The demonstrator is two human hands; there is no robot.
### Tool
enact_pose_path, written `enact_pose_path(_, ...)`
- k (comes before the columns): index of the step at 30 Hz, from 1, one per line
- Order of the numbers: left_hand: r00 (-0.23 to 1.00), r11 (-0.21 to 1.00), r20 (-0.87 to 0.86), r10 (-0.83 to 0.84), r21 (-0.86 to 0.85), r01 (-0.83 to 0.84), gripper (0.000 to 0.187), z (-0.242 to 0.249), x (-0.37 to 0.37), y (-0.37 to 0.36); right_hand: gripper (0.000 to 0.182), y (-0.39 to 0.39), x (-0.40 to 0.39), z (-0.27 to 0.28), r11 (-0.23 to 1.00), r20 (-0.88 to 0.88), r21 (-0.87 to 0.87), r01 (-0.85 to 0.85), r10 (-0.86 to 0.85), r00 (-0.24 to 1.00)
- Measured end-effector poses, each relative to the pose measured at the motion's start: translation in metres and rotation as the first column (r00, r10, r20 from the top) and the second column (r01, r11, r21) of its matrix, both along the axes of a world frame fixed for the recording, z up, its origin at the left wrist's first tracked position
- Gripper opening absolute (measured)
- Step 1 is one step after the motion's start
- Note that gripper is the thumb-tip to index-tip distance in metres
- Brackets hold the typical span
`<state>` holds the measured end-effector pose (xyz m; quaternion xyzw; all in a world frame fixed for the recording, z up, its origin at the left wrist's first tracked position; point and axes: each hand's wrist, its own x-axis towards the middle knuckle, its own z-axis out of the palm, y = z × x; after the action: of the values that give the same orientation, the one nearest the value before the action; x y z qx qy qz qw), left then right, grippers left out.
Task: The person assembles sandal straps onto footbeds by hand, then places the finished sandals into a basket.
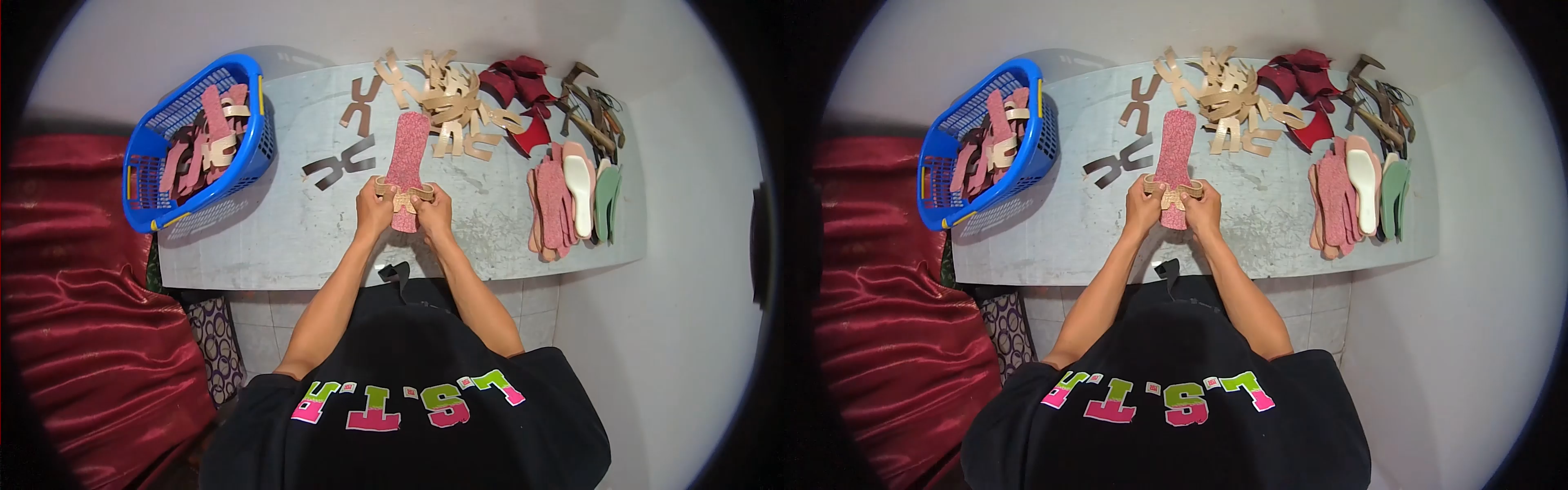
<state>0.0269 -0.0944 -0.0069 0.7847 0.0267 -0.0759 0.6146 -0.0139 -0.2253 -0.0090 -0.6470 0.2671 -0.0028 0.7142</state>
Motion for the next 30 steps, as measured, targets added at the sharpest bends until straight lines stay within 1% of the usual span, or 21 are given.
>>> enact_pose_path(1, 1.0, 0.986, 0.0, -0.002, -0.169, 0.002, 0.014, -0.005, 0.003, 0.008, 0.022, 0.002, 0.002, 0.005, 1.0, 0.001, 0.005, -0.009, 0.009, 1.0)
enact_pose_path(2, 0.995, 0.939, -0.093, -0.024, -0.344, -0.009, 0.018, -0.01, 0.004, 0.017, 0.023, 0.003, 0.005, 0.011, 0.999, 0.032, 0.005, -0.034, 0.034, 0.999)
enact_pose_path(3, 0.996, 0.938, -0.092, -0.017, -0.347, -0.016, 0.018, -0.001, 0.006, 0.025, 0.023, 0.005, 0.008, 0.021, 0.998, 0.061, 0.002, -0.06, 0.059, 0.996)
enact_pose_path(5, 0.987, 0.892, -0.154, -0.051, -0.45, -0.024, 0.024, 0.019, 0.008, 0.041, 0.029, 0.015, 0.013, 0.039, 0.994, 0.089, -0.022, -0.108, 0.109, 0.99)
enact_pose_path(6, 0.987, 0.879, -0.143, -0.07, -0.477, -0.007, 0.029, 0.026, 0.009, 0.051, 0.033, 0.021, 0.016, 0.046, 0.991, 0.152, 0.003, -0.133, 0.131, 0.98)
enact_pose_path(7, 0.989, 0.874, -0.136, -0.056, -0.485, -0.017, 0.029, 0.032, 0.011, 0.059, 0.038, 0.028, 0.02, 0.053, 0.986, 0.217, 0.027, -0.164, 0.155, 0.964)
enact_pose_path(8, 0.995, 0.877, -0.086, -0.045, -0.48, -0.002, 0.03, 0.039, 0.012, 0.069, 0.038, 0.036, 0.024, 0.061, 0.983, 0.223, 0.019, -0.18, 0.172, 0.96)
enact_pose_path(9, 0.999, 0.882, -0.037, -0.034, -0.471, 0.013, 0.032, 0.045, 0.013, 0.08, 0.045, 0.043, 0.027, 0.069, 0.977, 0.236, 0.01, -0.213, 0.205, 0.95)
enact_pose_path(10, 0.999, 0.874, -0.048, -0.017, -0.485, -0.009, 0.037, 0.051, 0.015, 0.092, 0.053, 0.052, 0.031, 0.078, 0.97, 0.249, 0.001, -0.245, 0.237, 0.939)
enact_pose_path(11, 0.999, 0.873, -0.041, -0.002, -0.487, -0.018, 0.037, 0.058, 0.017, 0.104, 0.053, 0.062, 0.035, 0.086, 0.966, 0.256, -0.002, -0.259, 0.251, 0.934)
enact_pose_path(13, 0.998, 0.846, 0.002, 0.064, -0.531, -0.053, 0.043, 0.077, 0.02, 0.131, 0.061, 0.089, 0.042, 0.105, 0.963, 0.275, -0.117, -0.244, 0.267, 0.924)
enact_pose_path(15, 0.994, 0.837, 0.016, 0.111, -0.54, -0.085, 0.045, 0.093, 0.024, 0.165, 0.059, 0.121, 0.051, 0.114, 0.962, 0.314, -0.097, -0.255, 0.272, 0.91)
enact_pose_path(17, 0.986, 0.822, 0.032, 0.164, -0.557, -0.119, 0.048, 0.108, 0.031, 0.203, 0.053, 0.161, 0.063, 0.12, 0.967, 0.466, -0.138, -0.215, 0.255, 0.847)
enact_pose_path(18, 0.982, 0.823, 0.066, 0.176, -0.557, -0.11, 0.048, 0.117, 0.035, 0.225, 0.05, 0.181, 0.066, 0.131, 0.962, 0.447, -0.083, -0.261, 0.271, 0.853)
enact_pose_path(21, 0.969, 0.826, 0.11, 0.221, -0.549, -0.126, 0.045, 0.138, 0.047, 0.291, 0.048, 0.241, 0.08, 0.161, 0.94, 0.405, -0.118, -0.319, 0.339, 0.849)
enact_pose_path(22, 0.97, 0.858, 0.104, 0.22, -0.493, -0.142, 0.044, 0.143, 0.053, 0.315, 0.048, 0.261, 0.087, 0.166, 0.937, 0.406, -0.122, -0.326, 0.347, 0.846)
enact_pose_path(23, 0.971, 0.887, 0.096, 0.218, -0.435, -0.156, 0.042, 0.146, 0.06, 0.337, 0.047, 0.28, 0.097, 0.17, 0.921, 0.428, -0.184, -0.344, 0.39, 0.815)
enact_pose_path(25, 0.964, 0.89, 0.114, 0.242, -0.421, -0.174, 0.039, 0.148, 0.08, 0.374, 0.047, 0.313, 0.117, 0.173, 0.899, 0.446, -0.245, -0.364, 0.438, 0.78)
enact_pose_path(26, 0.97, 0.895, 0.091, 0.227, -0.413, -0.17, 0.039, 0.15, 0.09, 0.391, 0.047, 0.329, 0.128, 0.175, 0.877, 0.44, -0.338, -0.342, 0.469, 0.766)
enact_pose_path(29, 0.98, 0.928, 0.033, 0.195, -0.329, -0.174, 0.042, 0.147, 0.123, 0.436, 0.049, 0.37, 0.164, 0.182, 0.78, 0.392, -0.563, -0.274, 0.544, 0.742)
enact_pose_path(30, 0.981, 0.944, 0.01, 0.194, -0.273, -0.184, 0.043, 0.147, 0.136, 0.449, 0.051, 0.381, 0.177, 0.181, 0.756, 0.344, -0.572, -0.318, 0.573, 0.743)
